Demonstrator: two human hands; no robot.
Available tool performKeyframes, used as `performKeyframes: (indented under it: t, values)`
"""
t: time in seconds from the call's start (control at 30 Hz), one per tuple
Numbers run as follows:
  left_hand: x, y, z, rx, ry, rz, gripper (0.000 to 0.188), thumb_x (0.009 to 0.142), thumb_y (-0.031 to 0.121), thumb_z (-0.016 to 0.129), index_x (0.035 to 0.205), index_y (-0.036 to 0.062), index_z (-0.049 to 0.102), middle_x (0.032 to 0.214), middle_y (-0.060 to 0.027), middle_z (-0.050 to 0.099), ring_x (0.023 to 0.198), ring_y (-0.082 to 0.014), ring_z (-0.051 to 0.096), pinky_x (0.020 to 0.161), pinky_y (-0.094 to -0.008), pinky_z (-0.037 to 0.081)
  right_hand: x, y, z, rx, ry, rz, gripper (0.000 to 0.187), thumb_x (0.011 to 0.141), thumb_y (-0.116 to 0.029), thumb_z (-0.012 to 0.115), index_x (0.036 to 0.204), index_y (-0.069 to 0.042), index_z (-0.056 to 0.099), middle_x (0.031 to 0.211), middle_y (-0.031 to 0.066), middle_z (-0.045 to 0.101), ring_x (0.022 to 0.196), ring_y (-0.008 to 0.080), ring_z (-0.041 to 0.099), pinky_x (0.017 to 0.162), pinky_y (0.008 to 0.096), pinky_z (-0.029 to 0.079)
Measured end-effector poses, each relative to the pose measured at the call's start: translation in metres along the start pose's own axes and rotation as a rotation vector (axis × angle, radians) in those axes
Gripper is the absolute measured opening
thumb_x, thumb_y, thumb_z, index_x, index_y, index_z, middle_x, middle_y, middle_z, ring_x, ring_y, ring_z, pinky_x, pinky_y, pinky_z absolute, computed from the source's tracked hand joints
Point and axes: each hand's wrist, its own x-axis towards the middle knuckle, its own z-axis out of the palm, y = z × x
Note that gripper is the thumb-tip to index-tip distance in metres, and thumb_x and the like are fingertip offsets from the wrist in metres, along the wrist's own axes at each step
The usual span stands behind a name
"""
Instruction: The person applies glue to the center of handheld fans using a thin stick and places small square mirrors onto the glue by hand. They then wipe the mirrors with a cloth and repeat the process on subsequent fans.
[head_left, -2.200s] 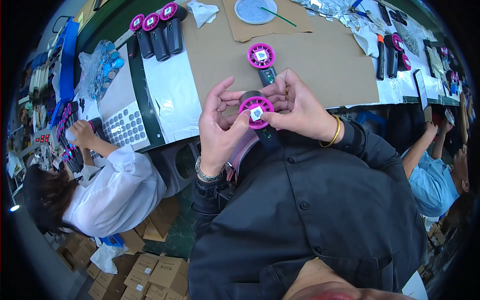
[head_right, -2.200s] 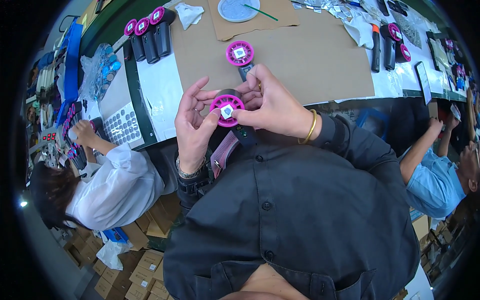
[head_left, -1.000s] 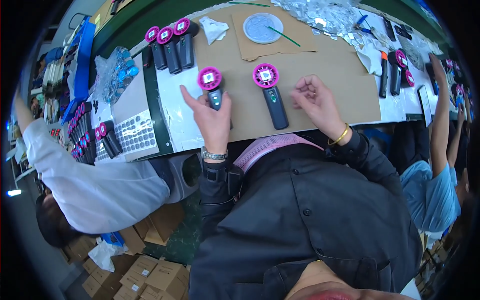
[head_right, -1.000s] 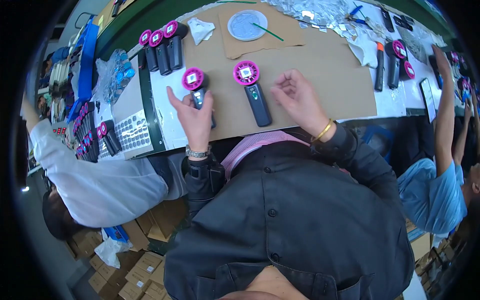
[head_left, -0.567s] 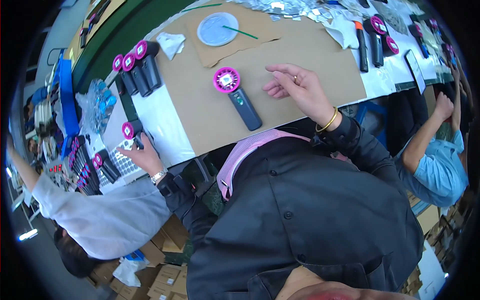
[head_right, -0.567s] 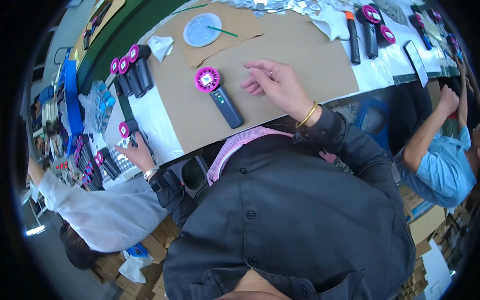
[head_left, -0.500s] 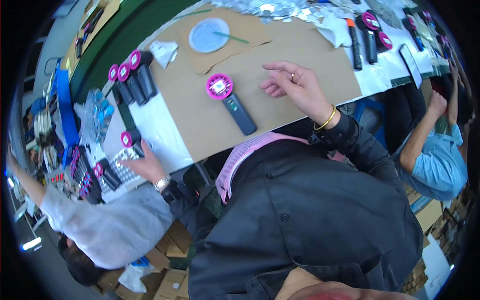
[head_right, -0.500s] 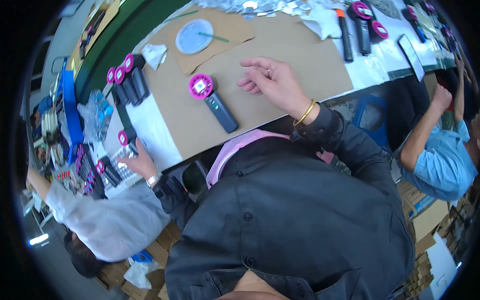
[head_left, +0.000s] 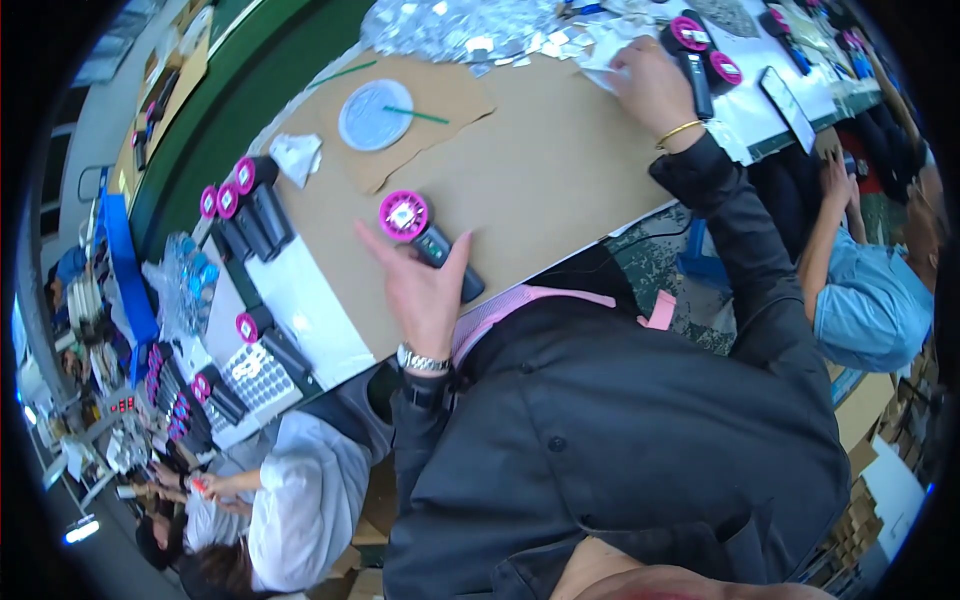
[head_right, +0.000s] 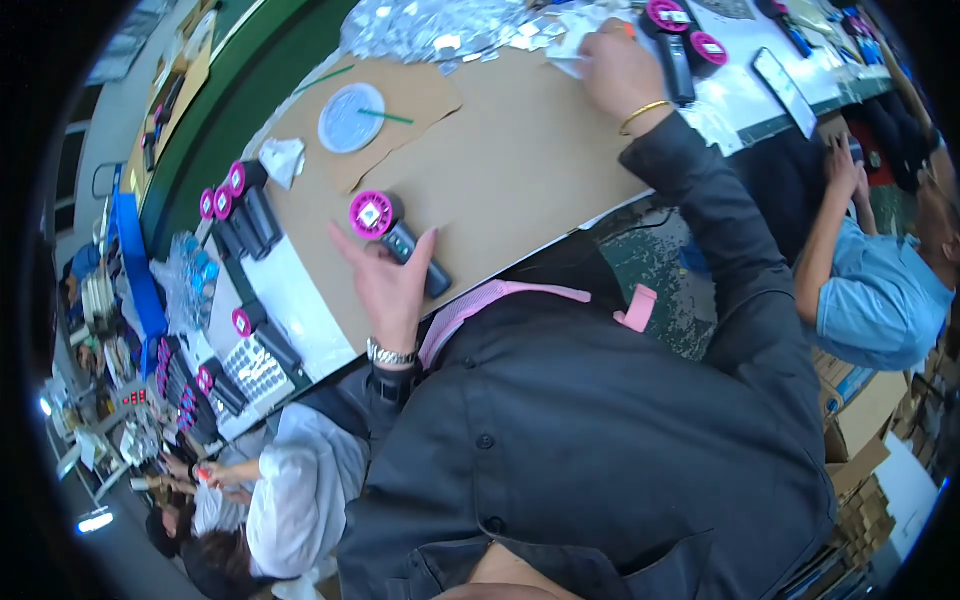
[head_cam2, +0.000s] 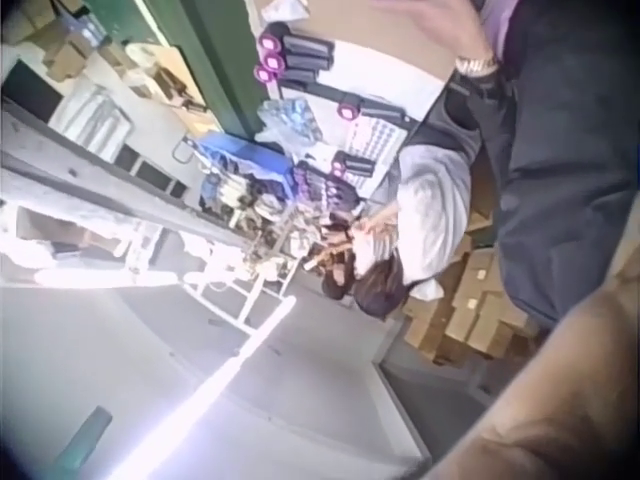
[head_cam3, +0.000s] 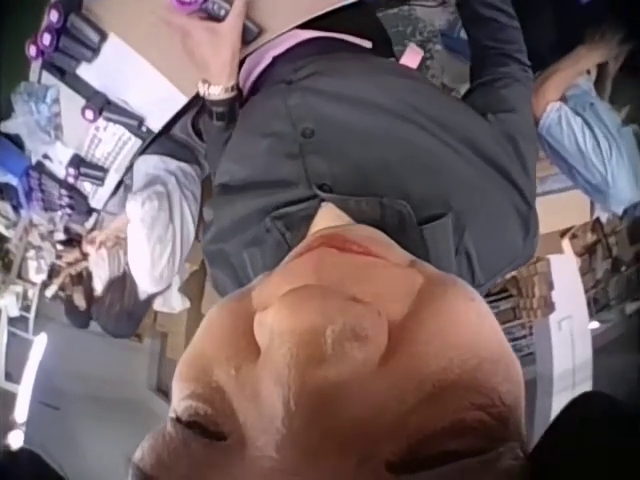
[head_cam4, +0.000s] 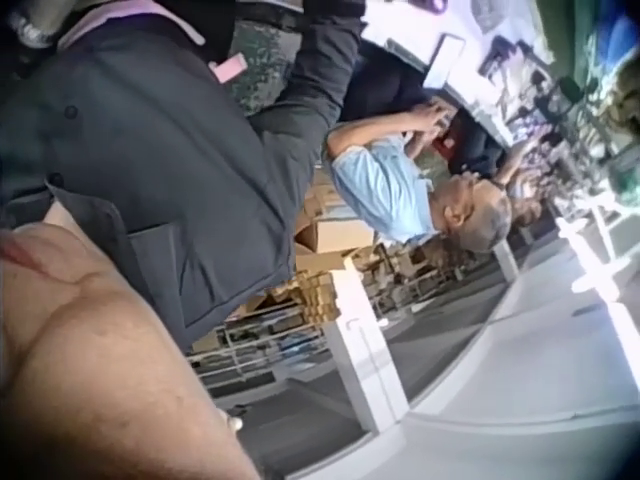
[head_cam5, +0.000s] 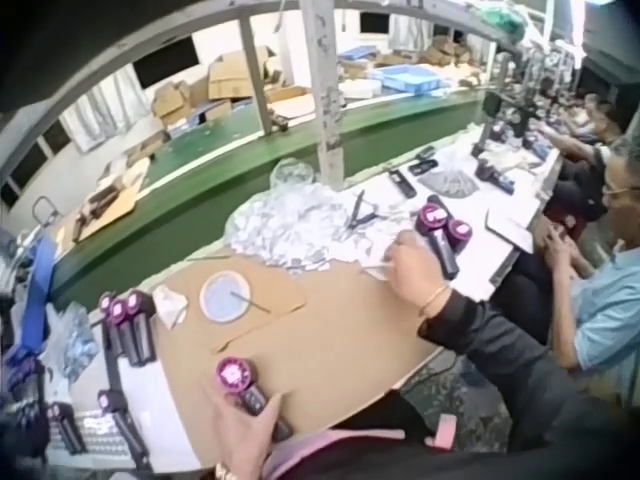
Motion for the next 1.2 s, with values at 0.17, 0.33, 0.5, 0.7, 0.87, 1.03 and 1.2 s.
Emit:
performKeyframes:
  t: [0.17, 0.33, 0.5, 0.7, 0.87, 1.03, 1.2]
  values:
    - [0.002, -0.037, 0.009, -0.293, 0.056, 0.014, 0.118, 0.091, 0.012, 0.087, 0.172, -0.0013, 0.002, 0.106, -0.0144, 0.072, 0.074, -0.0169, 0.066, 0.066, -0.0341, 0.054, 0.005, -0.003, -0.022, 0.906, 0.113, 0.473, 0.024, 0.111, -0.016, 0.067, 0.129, -0.001, 0.065, 0.107, 0.0103, 0.077, 0.092, 0.0207, 0.079, 0.082, 0.0298, 0.061]
    - [-0.007, -0.029, -0.007, -0.879, -0.072, -0.028, 0.111, 0.097, -0.004, 0.073, 0.174, 0.0090, -0.006, 0.137, -0.0256, 0.061, 0.075, -0.0164, 0.066, 0.062, -0.0333, 0.056, -0.013, -0.082, -0.085, 1.178, 0.048, 0.338, 0.024, 0.110, -0.009, 0.068, 0.130, 0.004, 0.062, 0.107, 0.0062, 0.075, 0.091, 0.0131, 0.074, 0.079, 0.0263, 0.060]
    - [-0.011, -0.019, -0.014, -0.941, -0.129, 0.040, 0.112, 0.096, -0.011, 0.070, 0.174, 0.0134, -0.007, 0.151, -0.0291, 0.052, 0.075, -0.0164, 0.067, 0.062, -0.0327, 0.057, -0.041, -0.161, -0.098, 1.404, -0.424, 0.439, 0.022, 0.107, -0.006, 0.072, 0.125, 0.006, 0.066, 0.107, 0.0063, 0.074, 0.092, 0.0109, 0.072, 0.080, 0.0270, 0.060]
    - [-0.014, -0.017, -0.016, -0.907, -0.100, 0.096, 0.114, 0.094, -0.012, 0.070, 0.175, 0.0137, -0.006, 0.151, -0.0271, 0.053, 0.080, -0.0167, 0.068, 0.064, -0.0321, 0.057, -0.057, -0.203, -0.090, 1.660, -0.631, 0.488, 0.022, 0.107, -0.006, 0.073, 0.124, 0.006, 0.068, 0.107, 0.0069, 0.075, 0.096, 0.0102, 0.072, 0.083, 0.0265, 0.060]
    - [-0.018, -0.016, -0.013, -0.884, -0.040, 0.144, 0.117, 0.090, -0.010, 0.072, 0.175, 0.0137, -0.004, 0.150, -0.0250, 0.054, 0.094, -0.0186, 0.069, 0.070, -0.0317, 0.058, -0.061, -0.229, -0.084, 1.720, -0.649, 0.464, 0.020, 0.105, -0.005, 0.075, 0.122, 0.006, 0.069, 0.111, 0.0076, 0.074, 0.102, 0.0112, 0.073, 0.088, 0.0263, 0.060]
    - [-0.015, -0.018, -0.006, -0.757, 0.037, 0.239, 0.120, 0.087, -0.007, 0.076, 0.175, 0.0094, -0.004, 0.151, -0.0257, 0.054, 0.116, -0.0264, 0.068, 0.093, -0.0376, 0.058, -0.061, -0.248, -0.074, 1.668, -0.554, 0.415, 0.021, 0.101, -0.001, 0.078, 0.119, 0.007, 0.070, 0.116, 0.0072, 0.070, 0.104, 0.0116, 0.072, 0.090, 0.0266, 0.060]
    - [-0.019, -0.011, 0.001, -0.621, 0.094, 0.370, 0.122, 0.086, -0.004, 0.078, 0.175, 0.0051, -0.006, 0.153, -0.0300, 0.053, 0.133, -0.0335, 0.063, 0.112, -0.0423, 0.050, -0.066, -0.258, -0.062, 1.499, -0.504, 0.393, 0.019, 0.096, 0.004, 0.081, 0.112, 0.007, 0.072, 0.117, 0.0061, 0.065, 0.103, 0.0109, 0.070, 0.089, 0.0262, 0.059]
